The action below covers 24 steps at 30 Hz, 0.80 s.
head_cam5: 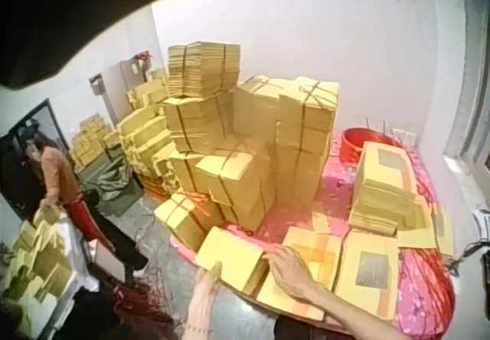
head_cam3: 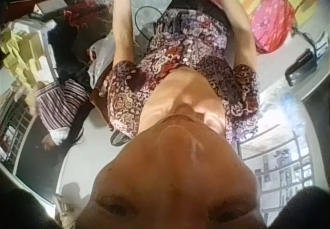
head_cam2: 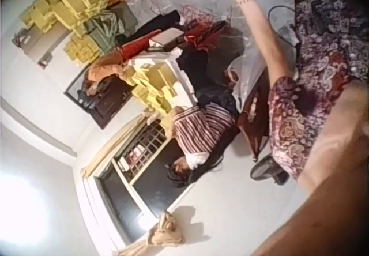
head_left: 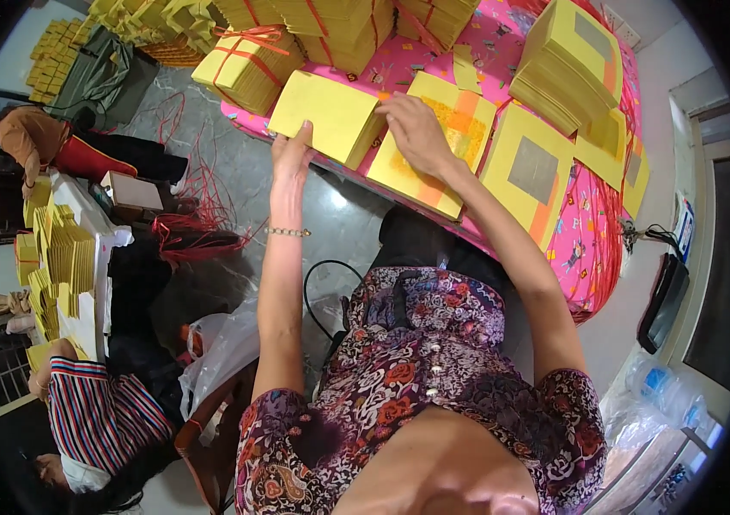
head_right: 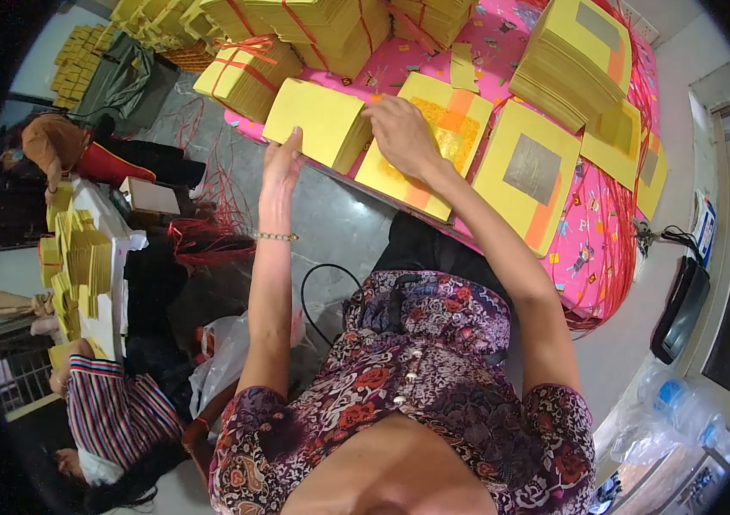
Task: Organizing and stacking yellow spirit paper on a table.
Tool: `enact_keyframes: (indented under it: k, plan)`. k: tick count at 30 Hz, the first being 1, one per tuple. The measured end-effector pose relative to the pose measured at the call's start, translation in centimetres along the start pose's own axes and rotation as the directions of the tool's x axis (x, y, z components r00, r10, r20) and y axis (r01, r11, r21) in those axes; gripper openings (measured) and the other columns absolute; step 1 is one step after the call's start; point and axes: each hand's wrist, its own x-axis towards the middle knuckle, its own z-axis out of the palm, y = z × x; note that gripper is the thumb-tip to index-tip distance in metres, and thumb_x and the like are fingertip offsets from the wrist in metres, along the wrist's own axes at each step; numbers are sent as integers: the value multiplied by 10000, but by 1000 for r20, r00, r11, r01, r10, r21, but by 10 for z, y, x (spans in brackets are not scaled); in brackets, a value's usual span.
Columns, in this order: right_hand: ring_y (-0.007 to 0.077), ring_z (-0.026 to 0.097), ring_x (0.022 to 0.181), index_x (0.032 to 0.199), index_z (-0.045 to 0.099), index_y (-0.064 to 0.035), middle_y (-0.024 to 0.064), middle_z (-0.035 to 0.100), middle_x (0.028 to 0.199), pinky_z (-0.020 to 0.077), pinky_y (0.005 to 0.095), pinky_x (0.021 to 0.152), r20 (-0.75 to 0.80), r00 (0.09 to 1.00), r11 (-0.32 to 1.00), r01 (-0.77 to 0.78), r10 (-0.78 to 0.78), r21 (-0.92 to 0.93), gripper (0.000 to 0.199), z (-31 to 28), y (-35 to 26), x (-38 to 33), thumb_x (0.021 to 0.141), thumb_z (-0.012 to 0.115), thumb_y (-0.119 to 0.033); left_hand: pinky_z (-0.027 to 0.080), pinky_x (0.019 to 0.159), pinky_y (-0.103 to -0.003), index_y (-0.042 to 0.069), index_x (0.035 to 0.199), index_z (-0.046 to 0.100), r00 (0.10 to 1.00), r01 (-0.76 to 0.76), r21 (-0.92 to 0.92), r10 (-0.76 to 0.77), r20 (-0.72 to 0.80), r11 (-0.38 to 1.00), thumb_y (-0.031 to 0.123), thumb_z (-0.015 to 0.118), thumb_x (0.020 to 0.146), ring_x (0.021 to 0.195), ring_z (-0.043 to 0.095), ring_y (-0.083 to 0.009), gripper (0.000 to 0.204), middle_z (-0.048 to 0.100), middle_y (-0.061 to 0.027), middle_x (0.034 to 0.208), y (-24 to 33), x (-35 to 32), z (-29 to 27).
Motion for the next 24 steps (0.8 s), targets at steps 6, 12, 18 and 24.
enact_keyframes:
  k: [6, 12, 18, 24]
  plan:
    - [344, 531, 951, 971, 587, -6, 168, 582, 945, 430, 424, 842, -42, 999, 999, -25, 26, 26, 203, -3, 2, 4, 902, 435, -122, 517, 841, -368, 26, 1206, 507, 999, -39, -20, 40, 17, 999, 41, 591, 883, 999, 607, -222, 334, 597, -95, 1145, -2, 0, 0]
    - [348, 531, 926, 978, 560, -3, 186, 572, 957, 430, 442, 820, 36, 986, 982, -167, 164, 85, 206, -10, -1, 9, 919, 425, -147, 526, 817, -354, 32, 1200, 512, 1000, 3, 29, -2, -27, 1000, 39, 601, 876, 988, 611, -203, 337, 603, -86, 1133, 0, -3, 2]
    - [339, 497, 1109, 1119, 549, -24, 157, 573, 1110, 402, 408, 946, 39, 999, 1000, -30, 30, -4, 280, -4, -6, 13, 934, 448, -209, 523, 796, -336, 17, 1193, 517, 997, -77, 13, 77, 7, 997, 21, 616, 859, 979, 609, -192, 348, 609, -89, 1117, -5, 0, 2]
    - [333, 461, 1180, 1195, 559, -86, 125, 548, 1221, 379, 442, 980, 117, 993, 981, 18, 5, -194, 376, 18, -9, 13, 878, 557, -287, 493, 828, -312, -52, 1158, 511, 982, -183, 168, 187, -5, 969, -1, 641, 830, 980, 602, -192, 357, 607, -119, 1109, -9, 6, 1]
